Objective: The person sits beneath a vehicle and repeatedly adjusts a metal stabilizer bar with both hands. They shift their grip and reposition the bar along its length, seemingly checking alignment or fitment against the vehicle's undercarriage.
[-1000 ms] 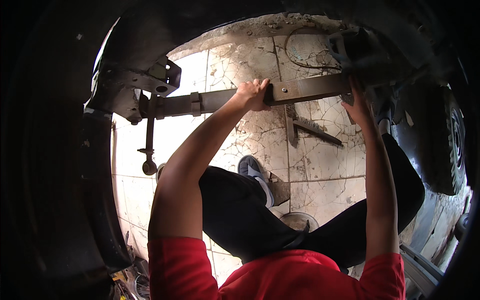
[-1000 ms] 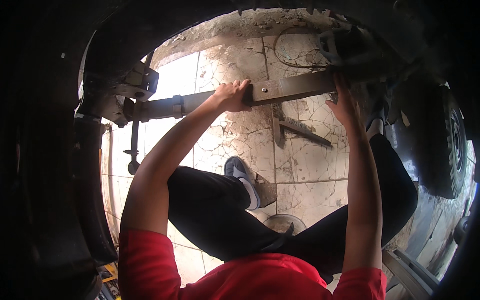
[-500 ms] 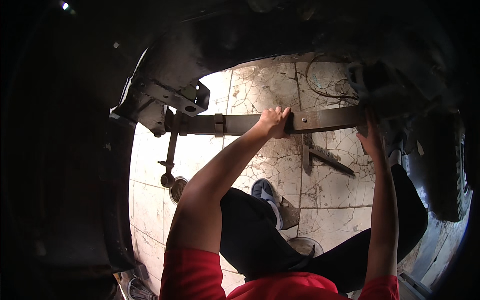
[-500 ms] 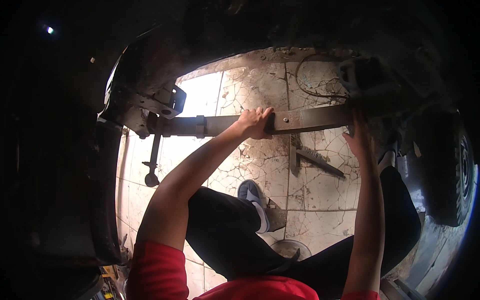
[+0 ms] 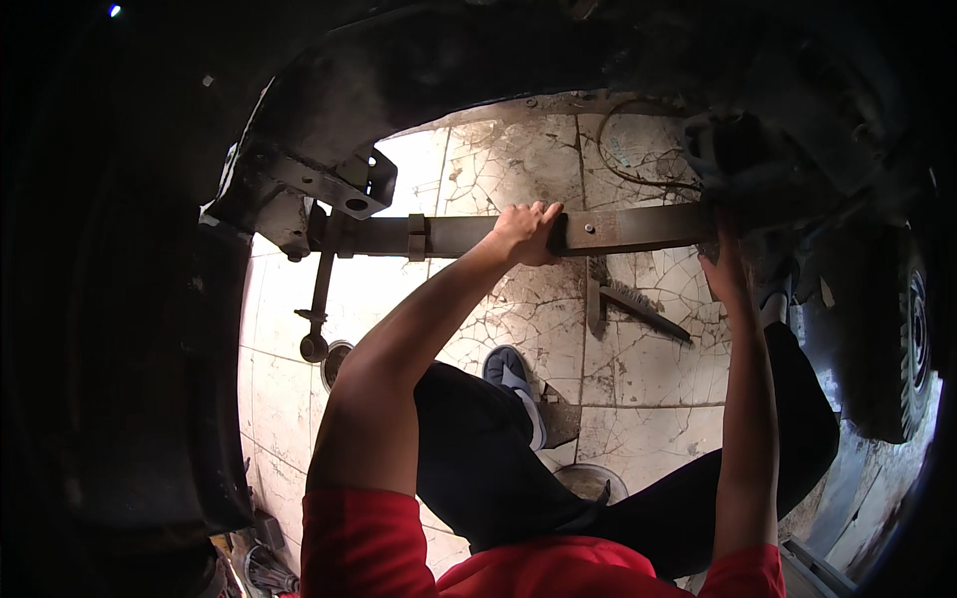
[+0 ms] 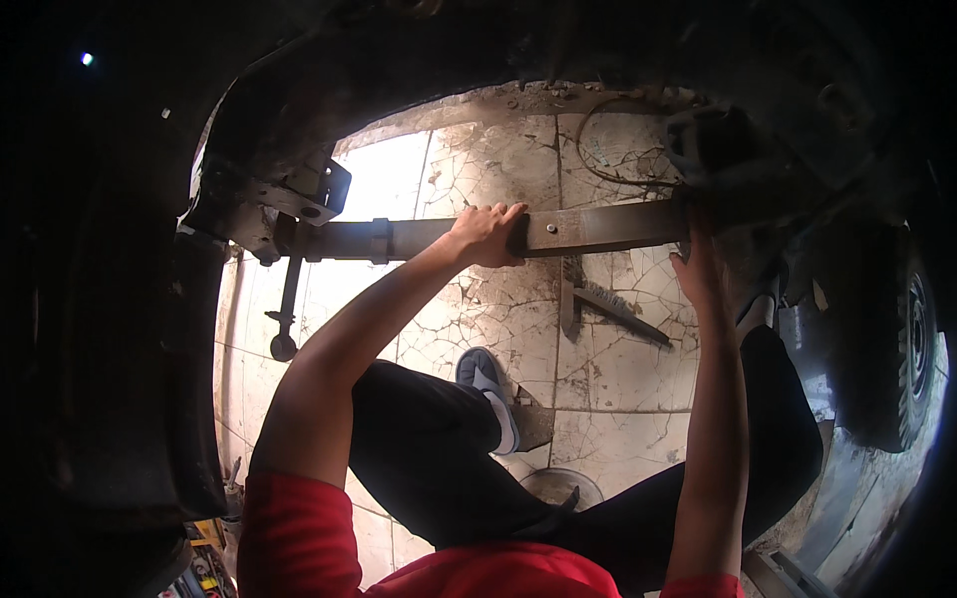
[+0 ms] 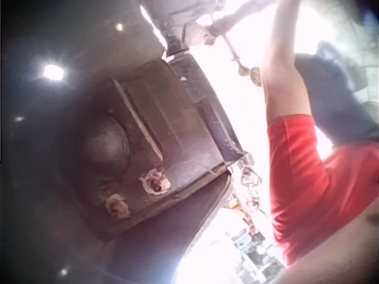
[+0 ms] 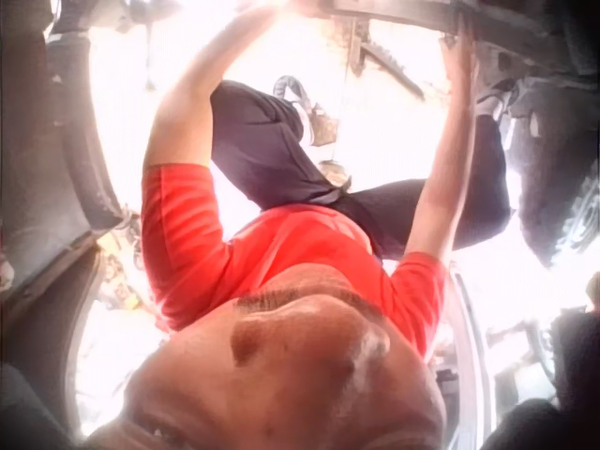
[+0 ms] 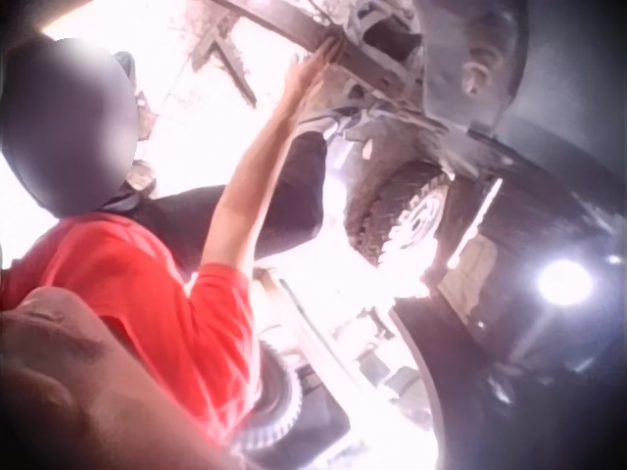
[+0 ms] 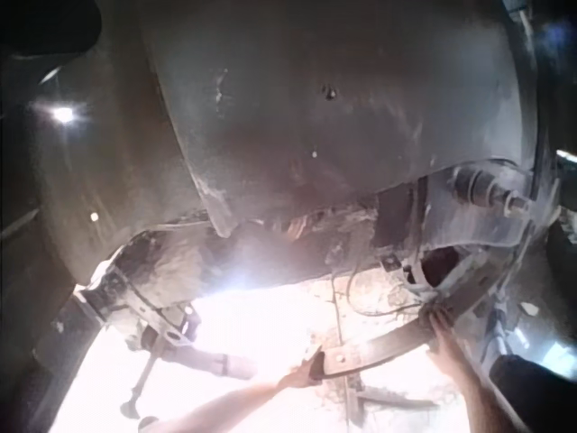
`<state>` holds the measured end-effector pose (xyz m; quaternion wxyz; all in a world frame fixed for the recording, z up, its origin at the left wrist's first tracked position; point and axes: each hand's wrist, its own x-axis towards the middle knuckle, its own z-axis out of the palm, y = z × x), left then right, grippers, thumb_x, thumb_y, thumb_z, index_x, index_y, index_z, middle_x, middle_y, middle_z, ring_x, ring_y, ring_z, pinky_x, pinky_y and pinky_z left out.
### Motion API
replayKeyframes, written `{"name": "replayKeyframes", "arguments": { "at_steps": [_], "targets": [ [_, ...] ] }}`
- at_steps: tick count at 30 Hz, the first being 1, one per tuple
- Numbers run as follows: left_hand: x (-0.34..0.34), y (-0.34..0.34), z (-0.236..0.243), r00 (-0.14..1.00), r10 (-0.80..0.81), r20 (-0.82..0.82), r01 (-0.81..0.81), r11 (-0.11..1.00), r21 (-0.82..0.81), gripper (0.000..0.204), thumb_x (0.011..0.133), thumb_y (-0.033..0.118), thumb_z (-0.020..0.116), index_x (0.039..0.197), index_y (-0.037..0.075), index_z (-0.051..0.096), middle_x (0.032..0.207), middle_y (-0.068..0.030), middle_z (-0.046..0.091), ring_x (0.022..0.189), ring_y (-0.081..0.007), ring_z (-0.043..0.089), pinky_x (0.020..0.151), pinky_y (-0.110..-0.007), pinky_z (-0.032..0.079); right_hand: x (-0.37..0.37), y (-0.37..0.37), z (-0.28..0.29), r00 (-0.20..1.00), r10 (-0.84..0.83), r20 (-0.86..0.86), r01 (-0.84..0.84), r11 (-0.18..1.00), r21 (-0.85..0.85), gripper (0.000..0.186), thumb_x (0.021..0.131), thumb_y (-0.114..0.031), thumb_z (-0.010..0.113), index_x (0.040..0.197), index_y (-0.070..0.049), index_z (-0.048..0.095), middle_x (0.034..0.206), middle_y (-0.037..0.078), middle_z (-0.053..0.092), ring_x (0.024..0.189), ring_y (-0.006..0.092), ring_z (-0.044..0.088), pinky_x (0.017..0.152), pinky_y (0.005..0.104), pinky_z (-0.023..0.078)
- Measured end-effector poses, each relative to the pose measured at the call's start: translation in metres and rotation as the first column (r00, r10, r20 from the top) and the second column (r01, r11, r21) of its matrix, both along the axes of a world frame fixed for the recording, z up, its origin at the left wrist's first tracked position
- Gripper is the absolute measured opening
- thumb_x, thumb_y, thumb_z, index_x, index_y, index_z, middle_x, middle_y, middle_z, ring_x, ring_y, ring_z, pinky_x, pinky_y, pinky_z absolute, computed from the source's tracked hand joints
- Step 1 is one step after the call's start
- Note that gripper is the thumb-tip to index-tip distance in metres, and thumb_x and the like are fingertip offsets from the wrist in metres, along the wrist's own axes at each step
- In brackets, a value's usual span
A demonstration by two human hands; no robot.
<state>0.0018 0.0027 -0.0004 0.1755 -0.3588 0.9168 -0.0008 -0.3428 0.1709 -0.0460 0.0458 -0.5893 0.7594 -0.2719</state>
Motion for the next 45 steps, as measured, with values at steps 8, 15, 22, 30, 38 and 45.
{"name": "replayKeyframes", "arguments": {
  "at_steps": [8, 15, 22, 30, 38, 45],
  "targets": [
    [0.002, 0.000, -0.002, 1.000, 0.028, 0.011, -0.029, 0.999, 0.025, 0.114, 0.075, 0.074, 0.071, 0.155, 0.007, 0.027, 0.134, -0.0203, 0.056, 0.118, -0.0343, 0.061, 0.097, -0.045, 0.050, -0.005, 0.007, -0.009, 0.994, 0.109, 0.005, -0.109, 0.991, -0.084, 0.096, 0.081, -0.002, 0.077, 0.160, -0.019, 0.024, 0.165, 0.013, 0.026, 0.149, 0.0357, 0.031, 0.116, 0.0432, 0.037],
    [0.000, -0.004, -0.003, 0.999, -0.015, -0.033, 0.015, 1.000, 0.004, 0.114, 0.075, 0.071, 0.074, 0.155, 0.006, 0.026, 0.131, -0.0233, 0.057, 0.113, -0.0371, 0.064, 0.091, -0.047, 0.053, -0.013, -0.007, -0.006, 0.998, 0.061, 0.034, -0.061, 0.998, -0.005, 0.095, 0.082, -0.005, 0.077, 0.160, -0.022, 0.024, 0.165, 0.010, 0.025, 0.145, 0.0357, 0.037, 0.113, 0.0443, 0.043],
    [0.000, -0.001, -0.004, 1.000, 0.003, -0.028, -0.003, 1.000, 0.012, 0.113, 0.074, 0.072, 0.074, 0.153, 0.005, 0.029, 0.130, -0.0233, 0.057, 0.113, -0.0376, 0.064, 0.093, -0.047, 0.052, -0.010, 0.004, -0.016, 0.997, 0.061, -0.054, -0.063, 0.998, -0.028, 0.096, 0.082, -0.002, 0.076, 0.160, -0.020, 0.024, 0.164, 0.013, 0.029, 0.146, 0.0367, 0.035, 0.115, 0.0444, 0.040],
    [-0.004, -0.004, -0.003, 1.000, 0.025, -0.009, -0.024, 1.000, 0.013, 0.110, 0.074, 0.072, 0.073, 0.151, 0.007, 0.030, 0.134, -0.0199, 0.055, 0.120, -0.0350, 0.060, 0.099, -0.046, 0.048, -0.012, -0.004, -0.015, 0.997, 0.061, 0.050, -0.059, 0.997, -0.040, 0.097, 0.082, 0.004, 0.072, 0.161, -0.020, 0.020, 0.164, 0.016, 0.025, 0.148, 0.0383, 0.031, 0.119, 0.0434, 0.035],
    [-0.001, 0.002, 0.005, 0.997, 0.066, 0.028, -0.068, 0.995, 0.068, 0.111, 0.075, 0.069, 0.074, 0.155, 0.008, 0.027, 0.135, -0.0207, 0.055, 0.120, -0.0367, 0.060, 0.098, -0.047, 0.050, 0.010, 0.014, -0.007, 0.999, -0.006, 0.045, 0.008, 0.999, -0.037, 0.096, 0.081, -0.003, 0.076, 0.159, -0.023, 0.025, 0.164, 0.008, 0.028, 0.142, 0.0354, 0.042, 0.111, 0.0447, 0.046],
    [-0.016, -0.003, 0.007, 0.999, 0.037, -0.009, -0.037, 0.999, 0.037, 0.111, 0.075, 0.066, 0.075, 0.156, 0.009, 0.026, 0.135, -0.0222, 0.055, 0.121, -0.0392, 0.060, 0.098, -0.049, 0.051, -0.025, -0.011, -0.017, 0.996, 0.018, 0.088, -0.015, 0.999, -0.028, 0.101, 0.076, -0.007, 0.082, 0.159, -0.023, 0.027, 0.164, 0.008, 0.029, 0.141, 0.0354, 0.044, 0.110, 0.0454, 0.047]
  ]
}}
